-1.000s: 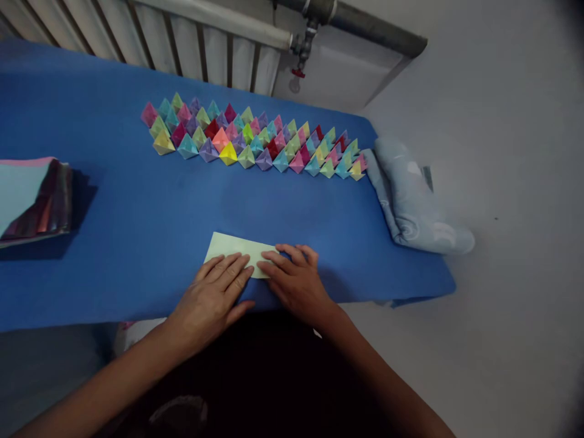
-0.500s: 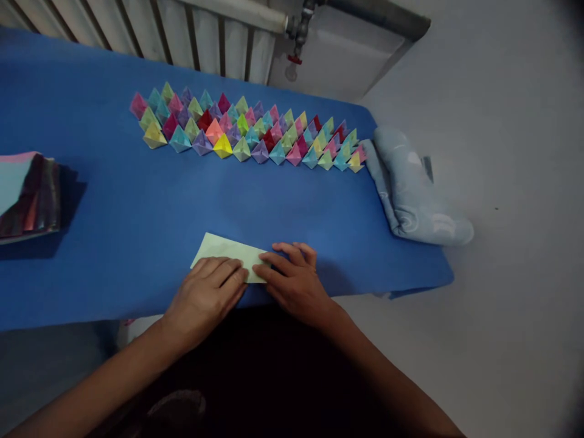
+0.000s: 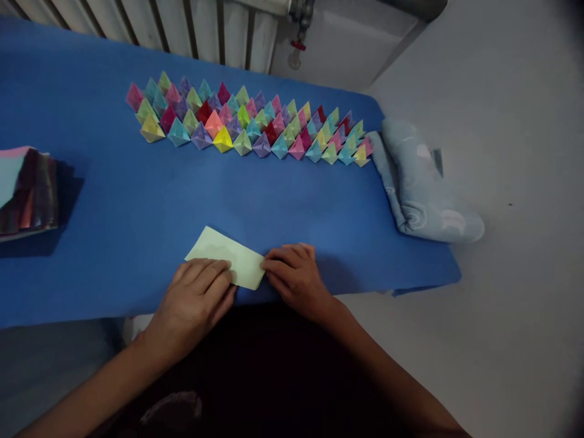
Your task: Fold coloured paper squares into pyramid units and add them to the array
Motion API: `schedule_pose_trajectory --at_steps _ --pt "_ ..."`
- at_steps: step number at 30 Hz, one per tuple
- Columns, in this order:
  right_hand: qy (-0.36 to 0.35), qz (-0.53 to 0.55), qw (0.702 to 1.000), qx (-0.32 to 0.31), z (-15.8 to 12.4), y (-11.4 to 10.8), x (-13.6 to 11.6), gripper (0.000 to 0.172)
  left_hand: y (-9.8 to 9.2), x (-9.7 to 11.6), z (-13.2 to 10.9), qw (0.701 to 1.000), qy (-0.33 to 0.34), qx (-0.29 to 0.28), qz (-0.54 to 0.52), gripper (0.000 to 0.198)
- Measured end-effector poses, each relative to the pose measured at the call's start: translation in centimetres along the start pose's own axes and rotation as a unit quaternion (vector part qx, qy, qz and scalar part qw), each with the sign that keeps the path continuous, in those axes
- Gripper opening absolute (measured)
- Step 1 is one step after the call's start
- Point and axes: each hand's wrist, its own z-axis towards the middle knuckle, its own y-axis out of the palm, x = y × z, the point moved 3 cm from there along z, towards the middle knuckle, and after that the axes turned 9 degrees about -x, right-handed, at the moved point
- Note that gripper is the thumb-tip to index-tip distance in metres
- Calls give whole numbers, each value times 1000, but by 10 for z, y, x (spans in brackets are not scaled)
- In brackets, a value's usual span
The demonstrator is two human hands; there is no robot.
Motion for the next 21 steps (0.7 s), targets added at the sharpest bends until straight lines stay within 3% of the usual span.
schedule_pose_trajectory --at_steps 6,21 --pt "23 52 998 7 5 0 7 17 3 4 3 999 -29 -9 22 13" --pt "107 152 983 -12 17 -3 11 6 7 2 7 989 -132 -14 -62 20"
